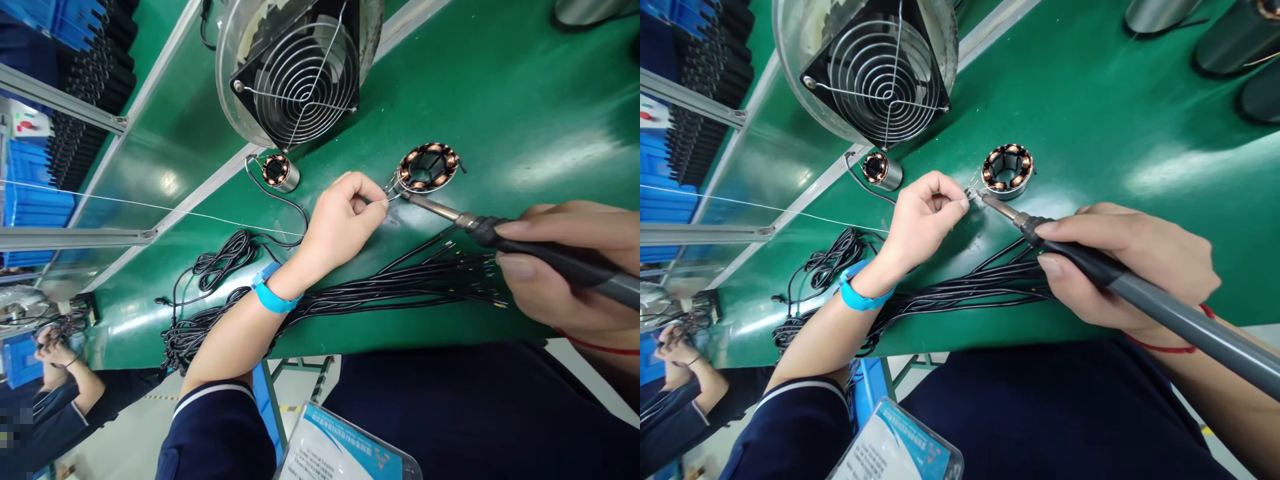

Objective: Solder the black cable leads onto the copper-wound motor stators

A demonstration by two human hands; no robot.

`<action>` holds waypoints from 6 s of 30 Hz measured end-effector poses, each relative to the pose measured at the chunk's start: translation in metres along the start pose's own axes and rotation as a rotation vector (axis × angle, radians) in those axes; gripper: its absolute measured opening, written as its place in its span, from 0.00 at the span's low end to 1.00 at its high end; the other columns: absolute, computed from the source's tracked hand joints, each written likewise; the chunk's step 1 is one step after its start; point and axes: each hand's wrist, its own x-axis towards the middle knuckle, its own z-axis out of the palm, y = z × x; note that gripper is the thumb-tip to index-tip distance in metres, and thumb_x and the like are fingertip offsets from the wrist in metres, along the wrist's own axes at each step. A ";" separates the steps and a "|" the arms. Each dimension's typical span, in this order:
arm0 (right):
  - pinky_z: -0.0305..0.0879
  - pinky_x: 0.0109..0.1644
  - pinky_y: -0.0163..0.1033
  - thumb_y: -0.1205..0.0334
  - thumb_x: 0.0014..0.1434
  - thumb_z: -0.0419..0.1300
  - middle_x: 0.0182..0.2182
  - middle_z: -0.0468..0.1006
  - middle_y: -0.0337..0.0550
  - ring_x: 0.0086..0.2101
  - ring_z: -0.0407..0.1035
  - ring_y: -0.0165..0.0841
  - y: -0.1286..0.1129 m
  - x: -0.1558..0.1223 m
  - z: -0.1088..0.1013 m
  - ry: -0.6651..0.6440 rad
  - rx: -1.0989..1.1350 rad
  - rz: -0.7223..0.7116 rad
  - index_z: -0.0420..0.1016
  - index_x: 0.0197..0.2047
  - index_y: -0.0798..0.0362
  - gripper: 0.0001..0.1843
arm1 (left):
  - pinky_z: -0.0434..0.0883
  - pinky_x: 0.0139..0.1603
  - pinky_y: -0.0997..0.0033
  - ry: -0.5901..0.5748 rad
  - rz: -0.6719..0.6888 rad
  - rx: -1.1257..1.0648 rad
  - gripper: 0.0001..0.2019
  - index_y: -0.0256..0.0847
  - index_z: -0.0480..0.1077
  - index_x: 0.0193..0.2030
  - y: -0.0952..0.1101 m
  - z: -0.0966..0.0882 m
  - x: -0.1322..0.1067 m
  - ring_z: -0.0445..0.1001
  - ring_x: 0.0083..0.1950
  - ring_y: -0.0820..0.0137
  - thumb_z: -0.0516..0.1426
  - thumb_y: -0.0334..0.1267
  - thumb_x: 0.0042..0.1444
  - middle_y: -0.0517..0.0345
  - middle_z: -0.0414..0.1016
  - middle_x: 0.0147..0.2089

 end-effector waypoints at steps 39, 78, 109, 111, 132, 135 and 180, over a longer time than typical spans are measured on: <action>0.65 0.47 0.48 0.55 0.68 0.50 0.40 0.78 0.40 0.39 0.69 0.37 0.023 0.075 0.032 -0.159 -0.163 -0.108 0.66 0.60 0.46 0.19 | 0.59 0.24 0.77 -0.030 -0.097 -0.132 0.08 0.41 0.65 0.30 0.004 -0.001 0.000 0.61 0.23 0.79 0.57 0.25 0.55 0.66 0.64 0.24; 0.66 0.47 0.49 0.64 0.65 0.59 0.42 0.79 0.42 0.42 0.72 0.42 0.028 0.069 0.045 -0.052 -0.029 -0.207 0.58 0.66 0.43 0.29 | 0.42 0.19 0.80 -0.184 -0.569 -0.650 0.08 0.33 0.71 0.28 0.021 -0.015 0.006 0.47 0.17 0.86 0.61 0.30 0.59 0.70 0.55 0.17; 0.67 0.50 0.50 0.64 0.66 0.58 0.36 0.78 0.37 0.40 0.73 0.39 0.025 0.070 0.046 -0.102 0.051 -0.087 0.64 0.59 0.42 0.20 | 0.58 0.30 0.79 -0.141 -0.416 -0.557 0.14 0.35 0.68 0.23 0.017 -0.020 0.007 0.60 0.24 0.83 0.69 0.35 0.48 0.69 0.64 0.20; 0.68 0.50 0.50 0.65 0.65 0.58 0.36 0.78 0.37 0.41 0.74 0.40 0.021 0.071 0.047 -0.100 0.045 -0.048 0.65 0.59 0.42 0.21 | 0.60 0.32 0.78 -0.145 -0.403 -0.533 0.14 0.35 0.69 0.24 0.017 -0.020 0.007 0.61 0.26 0.82 0.70 0.36 0.47 0.69 0.65 0.21; 0.66 0.39 0.43 0.67 0.67 0.56 0.35 0.79 0.38 0.33 0.73 0.36 0.019 0.067 0.058 0.036 -0.168 -0.272 0.63 0.57 0.46 0.17 | 0.54 0.29 0.77 -0.069 -0.414 -0.390 0.14 0.38 0.59 0.18 0.027 -0.015 0.006 0.53 0.23 0.81 0.56 0.24 0.50 0.69 0.56 0.18; 0.62 0.34 0.41 0.67 0.68 0.55 0.32 0.76 0.38 0.30 0.70 0.35 0.023 0.069 0.057 -0.007 -0.173 -0.332 0.64 0.56 0.48 0.15 | 0.54 0.29 0.78 -0.058 -0.417 -0.412 0.13 0.37 0.60 0.18 0.026 -0.016 0.006 0.53 0.24 0.81 0.56 0.23 0.49 0.69 0.57 0.19; 0.63 0.37 0.43 0.66 0.65 0.61 0.34 0.78 0.38 0.32 0.70 0.36 0.010 0.065 0.048 -0.014 -0.080 -0.180 0.66 0.55 0.48 0.16 | 0.45 0.20 0.79 -0.260 -0.458 -0.688 0.06 0.34 0.71 0.26 -0.006 -0.023 0.006 0.53 0.19 0.83 0.61 0.33 0.52 0.67 0.62 0.19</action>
